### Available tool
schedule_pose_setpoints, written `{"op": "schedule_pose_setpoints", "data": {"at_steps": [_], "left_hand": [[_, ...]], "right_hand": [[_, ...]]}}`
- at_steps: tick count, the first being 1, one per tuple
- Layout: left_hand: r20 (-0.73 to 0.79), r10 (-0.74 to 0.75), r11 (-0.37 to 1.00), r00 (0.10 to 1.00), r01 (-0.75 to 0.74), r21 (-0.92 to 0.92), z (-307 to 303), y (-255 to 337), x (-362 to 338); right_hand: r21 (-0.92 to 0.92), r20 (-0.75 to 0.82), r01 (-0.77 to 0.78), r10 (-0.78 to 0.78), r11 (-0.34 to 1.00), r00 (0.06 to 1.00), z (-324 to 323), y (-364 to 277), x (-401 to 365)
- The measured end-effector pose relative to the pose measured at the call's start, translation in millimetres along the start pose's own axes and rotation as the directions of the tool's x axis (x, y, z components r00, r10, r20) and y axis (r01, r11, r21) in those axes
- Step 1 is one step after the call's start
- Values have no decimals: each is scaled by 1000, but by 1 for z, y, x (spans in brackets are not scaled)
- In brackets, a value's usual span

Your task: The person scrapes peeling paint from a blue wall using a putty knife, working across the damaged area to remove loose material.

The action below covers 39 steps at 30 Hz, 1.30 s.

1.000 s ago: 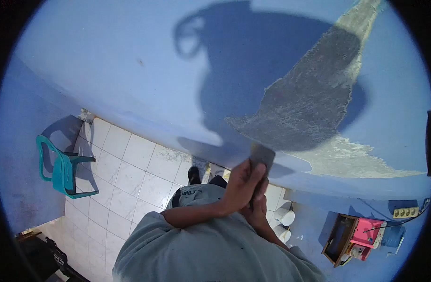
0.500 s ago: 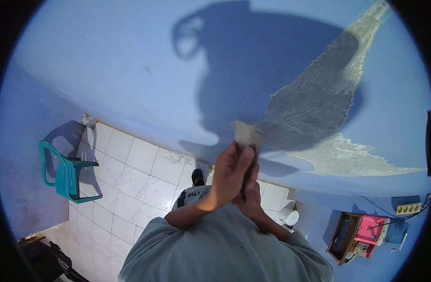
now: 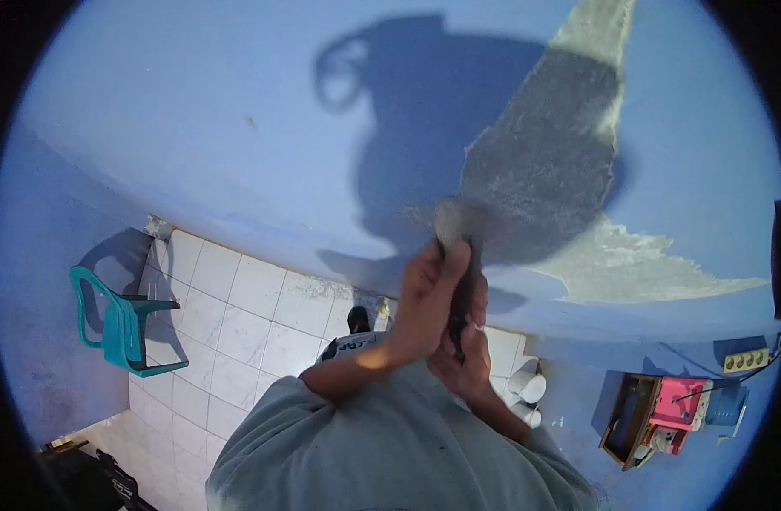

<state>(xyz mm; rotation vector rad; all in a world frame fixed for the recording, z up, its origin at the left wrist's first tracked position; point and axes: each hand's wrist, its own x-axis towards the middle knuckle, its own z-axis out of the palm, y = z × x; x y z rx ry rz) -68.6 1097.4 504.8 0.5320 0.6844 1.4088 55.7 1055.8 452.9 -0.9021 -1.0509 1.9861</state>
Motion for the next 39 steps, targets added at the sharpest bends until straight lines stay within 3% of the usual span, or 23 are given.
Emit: {"op": "schedule_pose_setpoints", "data": {"at_steps": [3, 14, 17, 19, 20, 23, 25, 32, 34, 38, 39], "left_hand": [[5, 65, 996, 998, -64, -68, -3, 10, 4], [13, 19, 1000, 1000, -19, -3, -7, -28, -14], [28, 59, 998, 998, -59, -16, -6, -21, -11], [-13, 58, 998, 998, -58, -6, -5, 3, 1], [-12, 46, 999, 999, -47, -1, -9, 3, -4], [40, 34, 996, 999, -31, -81, -13, 0, -3], [-56, 46, 998, 997, -48, -46, -8, -2, -2], [-13, 54, 998, 998, -53, 17, 2, -27, -27], [-37, 7, 998, 999, -5, 62, 4, -30, -31], [-31, 23, 999, 999, -22, 47, 1, -21, -17], [-40, 75, 996, 996, -73, 42, -3, -11, -3]], "right_hand": [[101, 42, 40, -45, 994, 998, 20, 4, 7], [34, 4, 36, -36, 999, 999, -11, 25, -15], [-82, -11, 96, -98, 992, 995, -6, 19, -9], [243, 76, -67, 49, 968, 996, 10, 6, 5], [253, 69, -66, 50, 965, 996, 16, 12, 3], [203, 43, -38, 30, 978, 999, 19, 16, 4], [202, 11, -10, 8, 979, 1000, 18, 13, 4], [108, 37, 8, -12, 994, 999, -9, 32, -24], [49, -34, 76, -74, 996, 997, -11, 37, -28], [145, 0, 87, -87, 986, 996, -5, 33, -12], [-173, -142, 160, -185, 972, 972, 3, 28, 6]]}}
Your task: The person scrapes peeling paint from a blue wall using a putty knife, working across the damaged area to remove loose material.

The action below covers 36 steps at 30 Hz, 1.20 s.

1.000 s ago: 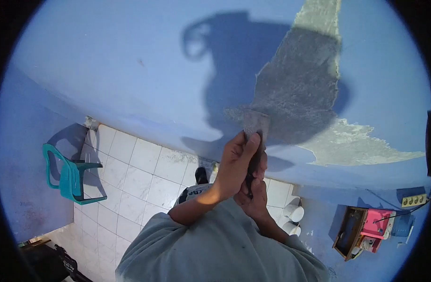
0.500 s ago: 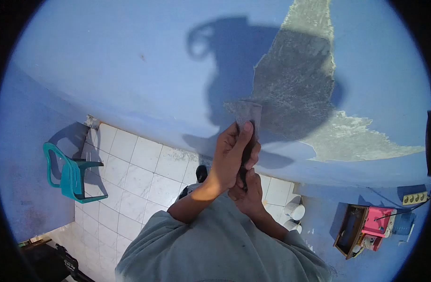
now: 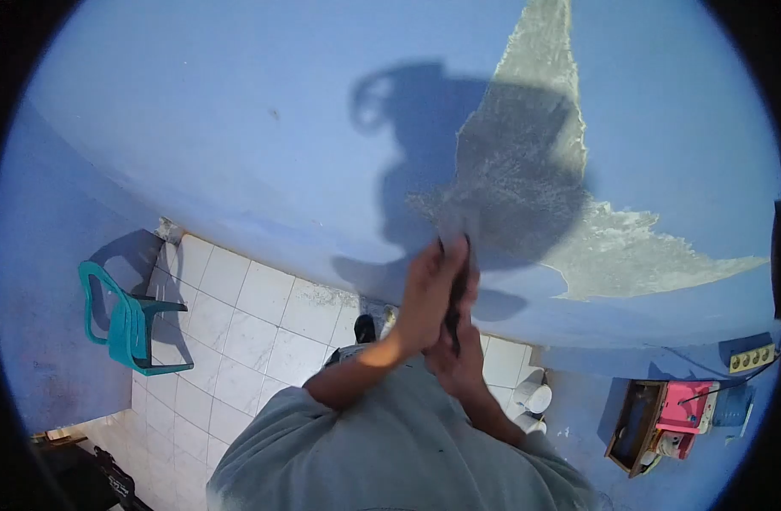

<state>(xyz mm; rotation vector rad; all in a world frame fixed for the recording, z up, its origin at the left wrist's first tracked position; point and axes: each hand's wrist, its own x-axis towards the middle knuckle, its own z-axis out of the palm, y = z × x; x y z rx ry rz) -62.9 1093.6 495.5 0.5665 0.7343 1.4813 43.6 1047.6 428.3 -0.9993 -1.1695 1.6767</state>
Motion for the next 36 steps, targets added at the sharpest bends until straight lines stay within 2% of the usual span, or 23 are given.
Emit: {"op": "schedule_pose_setpoints", "data": {"at_steps": [1, 2, 3, 4, 6, 8, 12, 14, 15, 16, 18, 19, 21, 22, 24, 26, 28, 32, 34, 36], "left_hand": [[-10, 44, 999, 999, -44, -4, -4, 4, 6], [-3, 36, 999, 999, -36, 0, -7, 5, 3], [37, 47, 998, 998, -46, -31, -8, 7, 5], [74, 64, 996, 995, -59, -65, -10, 9, 9], [46, 30, 998, 998, -28, -54, -10, 6, 3], [-1, 38, 997, 999, -38, -68, -11, 1, 5], [-40, -8, 1000, 999, 7, -28, -5, -17, -9], [-9, -80, 995, 997, 80, 53, -2, -26, -20], [15, -40, 999, 999, 40, 2, 0, -32, -23], [10, -36, 999, 999, 36, -2, 0, -32, -22], [37, -33, 999, 999, 34, -37, 1, -30, -21], [36, -30, 999, 999, 32, -37, 1, -23, -14], [-29, -19, 995, 999, 16, -100, -2, -4, 8], [-26, -27, 995, 999, 24, -95, -5, 1, 7], [66, 53, 995, 996, -47, -87, -9, 11, 10], [58, 34, 996, 998, -29, -89, -9, 12, 6], [-33, 29, 999, 999, -30, -21, -6, 10, 4], [-40, -7, 999, 999, 5, -52, -6, -10, -3], [-47, -33, 999, 998, 32, -3, -4, -14, -11], [-14, -34, 999, 999, 34, -17, -10, -23, -17]], "right_hand": [[-311, -133, 69, -116, 948, 984, 7, -1, 7], [-307, -143, 69, -117, 949, 983, 9, -1, 5], [37, 7, -34, 34, 999, 999, 9, -5, 8], [348, 209, -193, 125, 917, 970, 9, -10, 13], [368, 227, -235, 158, 899, 961, 11, -14, 6], [283, 133, -195, 163, 939, 978, 10, -16, 6], [288, 148, -257, 222, 922, 964, -10, -5, -12], [53, 72, -56, 52, 997, 996, -19, 3, -22], [-2, 63, -3, 3, 1000, 998, -21, 3, -24], [-6, 69, -6, 6, 1000, 998, -22, 4, -25], [149, 71, -69, 59, 986, 996, -22, 5, -26], [148, 74, -70, 59, 987, 996, -17, -2, -20], [180, 67, -244, 236, 953, 970, -1, -21, 0], [188, 61, -243, 236, 952, 970, 4, -19, 3], [260, 189, -204, 157, 944, 969, 11, -17, 14], [284, 186, -193, 143, 939, 972, 15, -19, 9], [264, 140, -206, 174, 942, 975, 10, -20, 9], [243, 127, -223, 196, 944, 972, -6, -7, -2], [120, 113, -160, 147, 980, 983, -14, 3, -8], [130, 130, -136, 119, 982, 984, -17, 10, -15]]}}
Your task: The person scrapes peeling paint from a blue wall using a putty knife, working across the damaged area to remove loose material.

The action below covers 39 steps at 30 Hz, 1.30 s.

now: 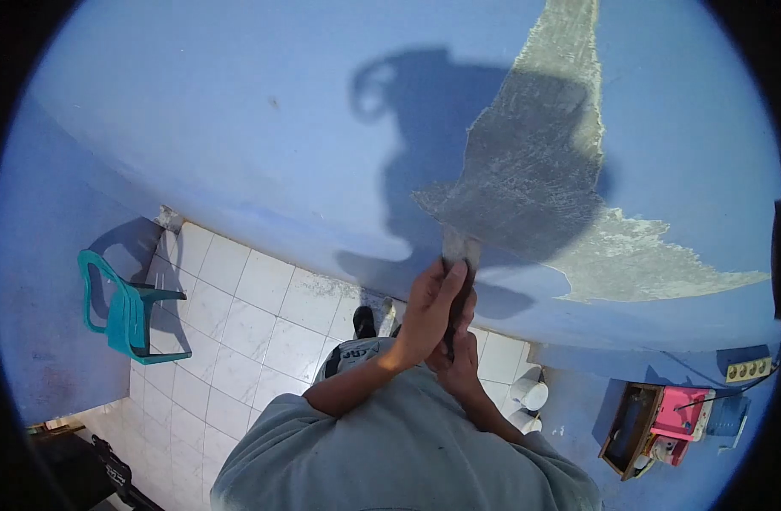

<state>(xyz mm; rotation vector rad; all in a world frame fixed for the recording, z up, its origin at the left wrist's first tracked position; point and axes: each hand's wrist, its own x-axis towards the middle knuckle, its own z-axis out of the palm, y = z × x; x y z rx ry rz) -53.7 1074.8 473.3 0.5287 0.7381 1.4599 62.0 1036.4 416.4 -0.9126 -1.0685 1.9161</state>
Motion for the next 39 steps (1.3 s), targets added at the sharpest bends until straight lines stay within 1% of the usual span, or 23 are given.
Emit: {"op": "schedule_pose_setpoints", "data": {"at_steps": [2, 3, 5, 7, 8, 10, 11, 13, 15, 17, 20, 22, 23, 24, 25, 26, 27, 28, 31, 33, 35, 37, 39], "left_hand": [[75, 47, 994, 996, -39, -101, -3, -3, -4], [77, 46, 994, 996, -39, -99, -4, -1, -2], [-18, 41, 996, 999, -40, 79, -7, 11, 7], [-8, 74, 995, 997, -74, 61, -8, 28, 18], [4, 112, 993, 994, -112, 38, -8, 33, 20], [-15, 81, 996, 997, -81, 45, -9, 34, 21], [-16, 81, 996, 997, -80, 26, -8, 34, 19], [-10, 93, 996, 996, -92, 12, -7, 33, 17], [-48, 82, 996, 995, -81, 33, -5, 24, 13], [-46, 63, 997, 997, -61, 52, -7, 13, 5], [-28, 58, 995, 998, -56, 83, -11, -6, -6], [-11, 59, 994, 998, -58, 88, -11, -5, -7], [-59, 51, 994, 997, -45, 104, -8, 1, -4], [-107, 44, 992, 993, -31, 119, -5, 7, 0], [-105, 41, 992, 994, -28, 121, -4, 16, 9], [-70, 106, 986, 992, -95, 136, -5, 26, 20], [-33, 171, 975, 985, -165, 149, -6, 32, 24], [-24, 179, 974, 983, -174, 148, -6, 34, 26], [-73, 112, 988, 991, -103, 114, -11, 31, 14], [-61, 130, 985, 990, -121, 123, -13, 34, 14], [-41, 121, 986, 992, -115, 122, -15, 26, 12], [-36, 70, 994, 997, -67, 82, -16, 10, 4], [-23, 86, 990, 996, -83, 113, -14, -2, -3]], "right_hand": [[9, 15, 32, -32, 999, 999, 1, 4, 1], [18, -9, 10, -10, 1000, 1000, 4, 7, 3], [27, -31, -13, 14, 1000, 999, 13, 1, 14], [299, 64, -103, 88, 949, 994, 29, -15, 31], [305, 61, -99, 84, 947, 995, 30, -12, 31], [238, 120, -95, 67, 967, 990, 30, -8, 35], [243, 111, -108, 83, 964, 990, 30, -6, 29], [283, 47, -29, 16, 959, 999, 33, -8, 29], [280, 77, -31, 10, 960, 997, 24, -4, 28], [271, 97, -53, 28, 961, 995, 10, 8, 15], [251, 115, -34, 5, 968, 993, 3, 22, 4], [298, 56, -22, 5, 954, 998, 6, 24, -1], [297, 59, -20, 2, 955, 998, 9, 29, 8], [32, -127, 135, -130, 990, 983, 14, 38, 24], [-253, -271, 231, -298, 939, 915, 17, 42, 36], [-250, -280, 229, -297, 941, 913, 20, 32, 40], [110, -107, 119, -107, 987, 988, 23, 17, 42], [420, 139, -67, 9, 905, 990, 25, 5, 47], [330, 112, -63, 27, 942, 993, 34, 0, 38], [290, 127, -42, 5, 956, 992, 37, -1, 41], [199, 96, -39, 20, 979, 995, 29, 7, 32], [224, 73, -60, 45, 973, 996, 15, 20, 20], [246, 64, -72, 58, 967, 996, 2, 29, 13]]}}
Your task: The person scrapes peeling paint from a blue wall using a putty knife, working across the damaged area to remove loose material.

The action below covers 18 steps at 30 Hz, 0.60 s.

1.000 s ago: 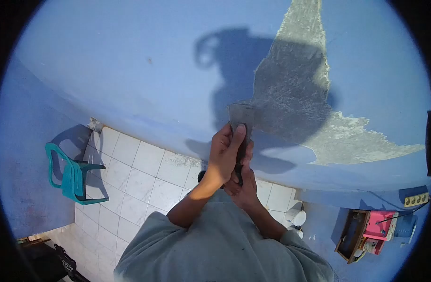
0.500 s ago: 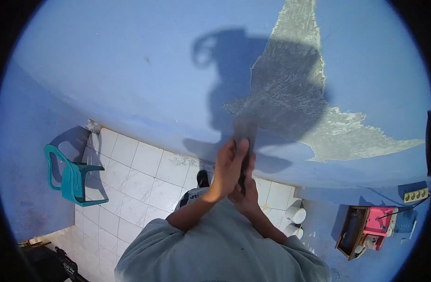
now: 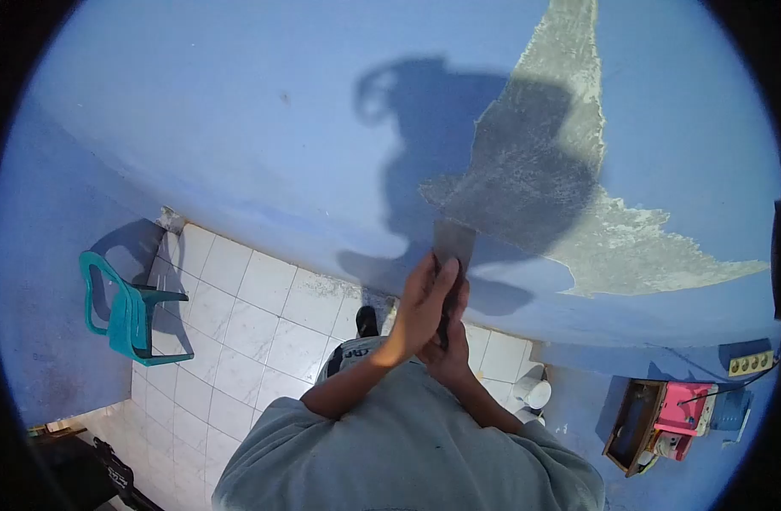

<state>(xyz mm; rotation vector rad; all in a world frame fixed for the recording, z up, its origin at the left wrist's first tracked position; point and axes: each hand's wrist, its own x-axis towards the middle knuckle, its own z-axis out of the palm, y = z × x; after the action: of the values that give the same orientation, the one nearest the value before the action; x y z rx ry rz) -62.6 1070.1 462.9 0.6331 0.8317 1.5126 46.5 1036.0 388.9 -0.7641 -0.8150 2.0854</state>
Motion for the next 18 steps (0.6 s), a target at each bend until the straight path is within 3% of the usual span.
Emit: {"op": "schedule_pose_setpoints", "data": {"at_steps": [1, 2, 5, 9, 11, 12, 18], "left_hand": [[13, 9, 999, 1000, -10, 35, 0, -4, -4], [89, -13, 997, 996, 19, -69, -1, -7, -7], [174, -42, 992, 984, 62, -112, 2, -3, -11], [162, -75, 991, 984, 91, -94, 4, 23, 9], [11, -29, 989, 1000, 31, -148, 3, 37, 24], [57, -9, 986, 998, 18, -163, -4, 39, 21], [45, 34, 993, 998, -28, -110, 0, 39, 16]], "right_hand": [[87, 50, -18, 13, 996, 999, -3, 0, -5], [172, 101, -39, 21, 984, 995, -4, 0, -7], [142, 35, -37, 32, 989, 999, 11, -14, -19], [150, 87, -81, 69, 985, 994, 19, -26, -2], [111, -23, -68, 71, 992, 997, 45, -33, 15], [2, -93, 18, -18, 1000, 996, 52, -27, 18], [4, 28, 8, -8, 1000, 1000, 38, -28, 17]]}}
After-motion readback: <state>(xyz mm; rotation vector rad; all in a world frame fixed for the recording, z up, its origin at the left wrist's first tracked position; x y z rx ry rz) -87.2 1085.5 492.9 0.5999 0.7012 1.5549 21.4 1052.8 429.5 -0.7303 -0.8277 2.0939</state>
